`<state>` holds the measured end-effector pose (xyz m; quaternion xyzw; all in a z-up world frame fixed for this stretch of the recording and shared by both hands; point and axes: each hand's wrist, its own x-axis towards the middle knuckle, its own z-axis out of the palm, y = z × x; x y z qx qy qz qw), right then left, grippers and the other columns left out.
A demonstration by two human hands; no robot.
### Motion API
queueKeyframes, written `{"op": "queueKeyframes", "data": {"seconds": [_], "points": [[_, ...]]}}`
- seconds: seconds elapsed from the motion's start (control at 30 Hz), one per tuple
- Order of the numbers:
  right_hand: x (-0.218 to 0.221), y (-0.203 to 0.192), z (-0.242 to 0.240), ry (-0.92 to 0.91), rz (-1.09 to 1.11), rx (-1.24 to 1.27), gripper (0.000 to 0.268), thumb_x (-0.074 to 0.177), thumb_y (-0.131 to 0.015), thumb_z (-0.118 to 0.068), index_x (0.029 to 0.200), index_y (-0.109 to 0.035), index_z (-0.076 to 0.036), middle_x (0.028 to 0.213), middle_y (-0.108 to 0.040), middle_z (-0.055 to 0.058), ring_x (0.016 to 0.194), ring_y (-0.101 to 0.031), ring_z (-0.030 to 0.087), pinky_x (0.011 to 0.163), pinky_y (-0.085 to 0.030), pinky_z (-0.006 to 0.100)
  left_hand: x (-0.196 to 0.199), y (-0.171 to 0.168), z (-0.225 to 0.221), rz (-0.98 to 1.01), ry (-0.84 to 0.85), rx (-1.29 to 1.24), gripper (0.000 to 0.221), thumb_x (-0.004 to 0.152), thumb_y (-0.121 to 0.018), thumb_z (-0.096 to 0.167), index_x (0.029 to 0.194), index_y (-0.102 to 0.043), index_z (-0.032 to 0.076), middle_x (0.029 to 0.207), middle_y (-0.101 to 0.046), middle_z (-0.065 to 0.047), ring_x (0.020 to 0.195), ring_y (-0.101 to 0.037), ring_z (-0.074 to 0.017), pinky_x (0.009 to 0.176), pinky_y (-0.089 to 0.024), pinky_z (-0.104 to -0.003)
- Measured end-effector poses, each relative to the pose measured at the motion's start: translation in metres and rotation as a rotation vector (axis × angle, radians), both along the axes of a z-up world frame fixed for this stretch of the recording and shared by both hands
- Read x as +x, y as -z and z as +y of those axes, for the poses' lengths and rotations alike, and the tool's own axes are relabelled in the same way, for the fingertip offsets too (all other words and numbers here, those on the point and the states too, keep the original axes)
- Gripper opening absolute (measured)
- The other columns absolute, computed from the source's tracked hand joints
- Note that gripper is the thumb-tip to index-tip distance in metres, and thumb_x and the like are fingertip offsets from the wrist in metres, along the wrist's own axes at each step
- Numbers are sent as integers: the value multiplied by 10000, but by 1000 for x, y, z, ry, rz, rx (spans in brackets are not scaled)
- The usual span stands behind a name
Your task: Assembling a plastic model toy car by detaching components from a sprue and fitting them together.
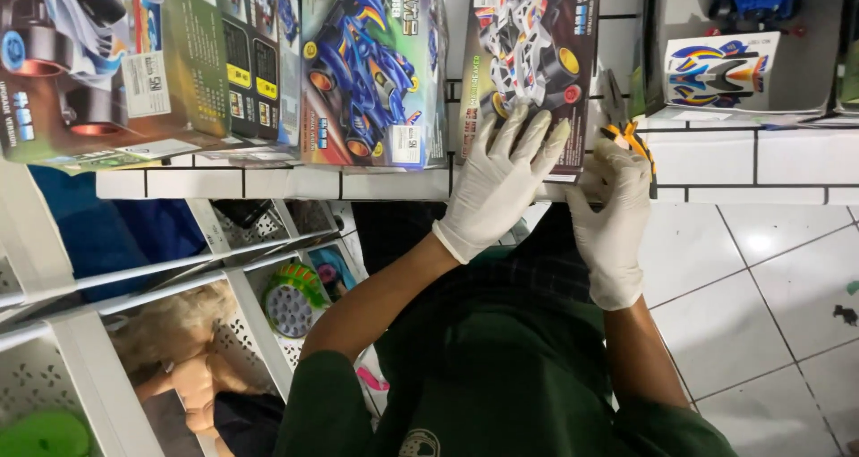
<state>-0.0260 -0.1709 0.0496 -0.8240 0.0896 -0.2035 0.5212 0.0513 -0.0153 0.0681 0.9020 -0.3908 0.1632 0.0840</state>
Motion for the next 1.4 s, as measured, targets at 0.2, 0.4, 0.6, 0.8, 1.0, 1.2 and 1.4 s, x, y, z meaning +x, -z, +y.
{"op": "queueKeyframes", "data": {"seconds": [0.2,0.4,0.6,0.8,1.0,1.2,1.4], "points": [[8,17,4,178,96,-151,492,879,-876,-2,1302,-635,-75,1022,-705,85,851,-741,282,641,-590,319,6,18,-2,-90,-11,-99,766,793,-775,218,1492,-466,167,1393,-618,-133,1305,-607,-360,1101,-435,-599],[9,11,12,193,72,27,534,887,-845,29,1333,-570,-70,1066,-727,136,931,-747,292,751,-593,338,9,35,-6,-99,32,-124,689,796,-740,191,1447,-518,173,1382,-641,-115,1309,-611,-350,1091,-427,-616],[7,-18,16,109,107,56,389,933,-712,111,1282,-602,-23,1102,-712,199,1028,-732,374,830,-605,432,10,25,-3,-64,31,-96,691,788,-731,195,1446,-520,174,1392,-643,-102,1316,-612,-345,1102,-419,-611],[12,-3,19,185,76,-32,380,903,-806,82,1224,-626,-10,1065,-728,210,969,-743,378,787,-610,420,6,29,-6,-120,6,-111,760,774,-736,189,1485,-466,175,1412,-619,-98,1322,-611,-345,1094,-424,-628],[16,4,18,222,51,30,449,885,-802,62,1257,-574,-48,1053,-727,146,919,-750,299,799,-628,393,6,32,-5,-77,43,-103,670,852,-708,142,1482,-481,167,1414,-635,-104,1339,-599,-355,1100,-402,-645],[8,-18,14,-29,52,-12,550,843,-733,185,1322,-488,67,1232,-476,231,1072,-662,479,834,-622,484,9,16,-1,41,45,0,553,921,-677,207,1451,-521,201,1451,-615,-70,1388,-546,-328,1136,-359,-632],[15,-33,5,-76,167,-293,523,1101,-571,-262,1513,-479,48,1303,-587,305,1200,-601,493,1002,-499,573,-1,11,18,229,-21,-94,699,886,-732,411,1482,-491,138,1526,-496,-161,1457,-406,-392,1204,-280,-636]]}}
